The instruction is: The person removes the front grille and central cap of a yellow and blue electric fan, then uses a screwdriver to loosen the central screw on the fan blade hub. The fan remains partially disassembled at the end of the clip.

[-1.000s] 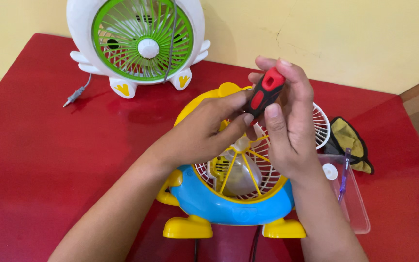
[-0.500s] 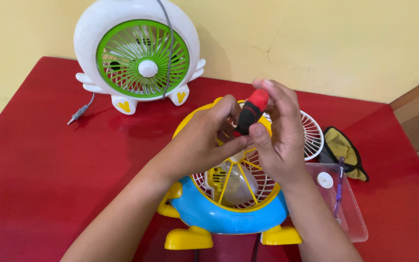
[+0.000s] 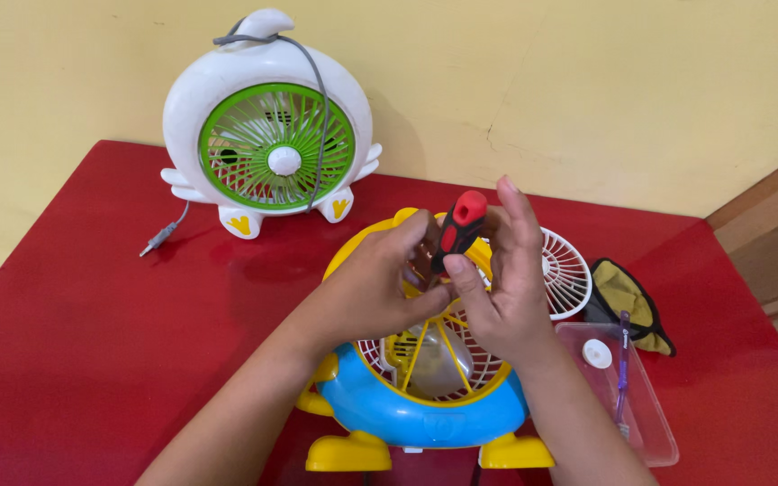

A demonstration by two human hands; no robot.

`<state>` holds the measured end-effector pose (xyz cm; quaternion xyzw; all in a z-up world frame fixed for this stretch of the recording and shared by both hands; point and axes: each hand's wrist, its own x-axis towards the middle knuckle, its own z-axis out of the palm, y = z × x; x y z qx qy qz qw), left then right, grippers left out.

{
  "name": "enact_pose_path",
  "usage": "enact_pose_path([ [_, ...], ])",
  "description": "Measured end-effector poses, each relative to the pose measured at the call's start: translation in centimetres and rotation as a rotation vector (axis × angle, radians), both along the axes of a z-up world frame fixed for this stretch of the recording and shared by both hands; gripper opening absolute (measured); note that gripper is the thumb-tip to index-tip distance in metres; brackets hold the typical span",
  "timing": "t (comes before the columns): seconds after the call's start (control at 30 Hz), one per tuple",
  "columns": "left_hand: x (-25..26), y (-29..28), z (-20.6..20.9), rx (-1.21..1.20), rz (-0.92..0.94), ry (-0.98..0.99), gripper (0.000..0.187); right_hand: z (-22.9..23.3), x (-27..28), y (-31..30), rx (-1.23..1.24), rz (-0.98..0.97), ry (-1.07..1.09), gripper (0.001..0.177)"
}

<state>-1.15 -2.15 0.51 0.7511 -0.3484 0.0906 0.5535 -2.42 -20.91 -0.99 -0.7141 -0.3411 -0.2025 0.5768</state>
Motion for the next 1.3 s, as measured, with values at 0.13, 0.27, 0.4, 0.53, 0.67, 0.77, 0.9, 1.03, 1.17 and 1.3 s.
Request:
enact_pose_path([
  [0.13,0.2,0.9,-0.2,-0.178,-0.167,0.022,0.029,0.3,0.0,-0.1,-0.098,0.012,-0.071,0.06],
  [0.27,0.3,0.6,-0.6,-0.214,-0.183,0.069,0.028,0.6,-0.1,-0.2,-0.073,0.069,-0.001,0.058],
  [0.4,0.5,0.5,-0.6,-0.185,-0.167,0.098,0.024,0.8,0.1,-0.1,-0.131,0.02,-0.093,0.063],
  [0.53,0.5,0.0,-0.6,-0.11,-0.035,0.009,0.029,0.5,0.4,-0.2,-0.082,-0.023,-0.156,0.064],
  [0.67,0.4,-0.3,-0.5,-0.086,-0.001,-0.051,0.039,-0.1,0.5,-0.4,-0.083,-0.107,-0.201,0.071],
  [0.77,0.3,-0.4,-0.4,-0.092,0.01,-0.051,0.041,-0.4,0.4,-0.3,-0.072,-0.123,-0.17,0.07],
  [0.9,0.4,-0.2,-0.5,-0.065,0.035,-0.056,0.044,-0.4,0.3,-0.2,0.008,-0.034,-0.077,0.067],
  [1.03,0.3,0.5,-0.8,-0.188,-0.13,-0.07,0.039,0.0,0.0,-0.3,-0.03,0.055,-0.022,0.063],
  [1.17,0.5,0.9,-1.1,-0.276,-0.295,0.129,0.036,0.3,-0.1,-0.3,-0.02,0.106,0.022,0.055],
  [1.3,0.8,0.7,-1.0,-0.186,-0.216,0.069,0.029,0.3,0.3,-0.3,-0.033,0.014,-0.07,0.058],
])
